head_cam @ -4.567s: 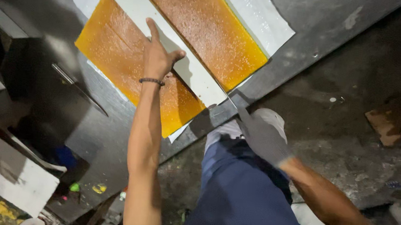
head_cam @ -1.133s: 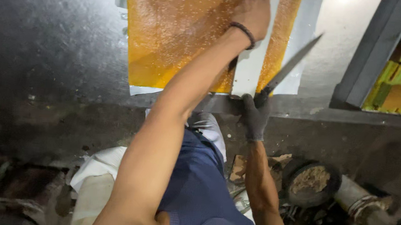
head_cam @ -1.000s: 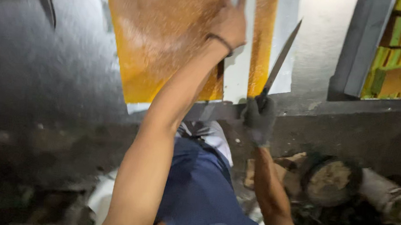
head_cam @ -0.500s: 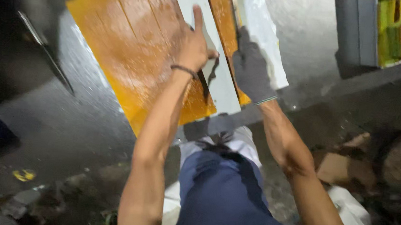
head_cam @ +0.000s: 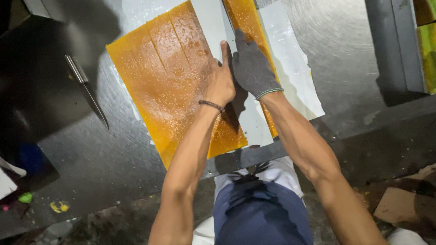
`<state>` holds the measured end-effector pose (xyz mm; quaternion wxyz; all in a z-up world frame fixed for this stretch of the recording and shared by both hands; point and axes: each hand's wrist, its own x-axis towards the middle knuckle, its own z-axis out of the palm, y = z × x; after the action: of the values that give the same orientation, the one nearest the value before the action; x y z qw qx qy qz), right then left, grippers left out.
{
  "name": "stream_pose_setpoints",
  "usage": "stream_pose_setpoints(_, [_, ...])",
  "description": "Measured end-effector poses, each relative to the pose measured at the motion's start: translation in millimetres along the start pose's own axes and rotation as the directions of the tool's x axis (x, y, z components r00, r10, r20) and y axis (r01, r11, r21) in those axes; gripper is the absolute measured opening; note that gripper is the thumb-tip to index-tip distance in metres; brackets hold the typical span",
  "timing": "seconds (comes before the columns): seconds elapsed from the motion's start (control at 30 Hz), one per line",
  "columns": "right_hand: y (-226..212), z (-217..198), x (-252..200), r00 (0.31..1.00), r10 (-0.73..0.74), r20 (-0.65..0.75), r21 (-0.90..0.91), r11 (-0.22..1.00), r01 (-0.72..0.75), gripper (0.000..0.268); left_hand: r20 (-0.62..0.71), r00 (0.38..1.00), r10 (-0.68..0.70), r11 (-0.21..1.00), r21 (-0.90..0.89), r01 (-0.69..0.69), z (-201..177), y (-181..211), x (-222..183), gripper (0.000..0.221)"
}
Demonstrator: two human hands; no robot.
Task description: The person uses a knife and a white rectangular guide to cut a large sheet of yellow cake into square portions on a metal table, then transfers the individual cake squares by hand into a nearby tray.
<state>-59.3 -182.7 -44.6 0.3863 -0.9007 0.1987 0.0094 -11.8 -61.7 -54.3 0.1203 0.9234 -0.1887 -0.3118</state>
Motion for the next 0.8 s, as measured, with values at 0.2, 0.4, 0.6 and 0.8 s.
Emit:
stream_pose_setpoints(0.2, [-15, -23, -7, 0.993, 0.037, 0.11, -0.039, 0.999, -0.033, 0.06, -0.136, 0.984, 0.112, 0.993, -0.028, -0.117, 4, -2, 3, 0.11])
stream_pose_setpoints(0.4, [-17, -28, -9, 0.981, 0.1, 0.166, 0.021, 0.994, -0.105, 0.057, -0.096, 0.992, 0.079, 0.996, -0.028, -0.082, 12, -8, 2, 0.109])
stream_pose_setpoints(0.6, [-21, -41, -19, 0.983, 0.098, 0.156, -0.006, 0.995, -0.098, 0.052, -0.133, 0.983, 0.13, 0.991, 0.053, -0.124, 13, -8, 7, 0.107])
stream_pose_setpoints(0.8, [-11, -41, -25, 0.957, 0.165, 0.238, 0.057, 0.981, -0.183, 0.045, -0.093, 0.987, 0.13, 0.991, -0.014, -0.132, 13, -5, 7, 0.104])
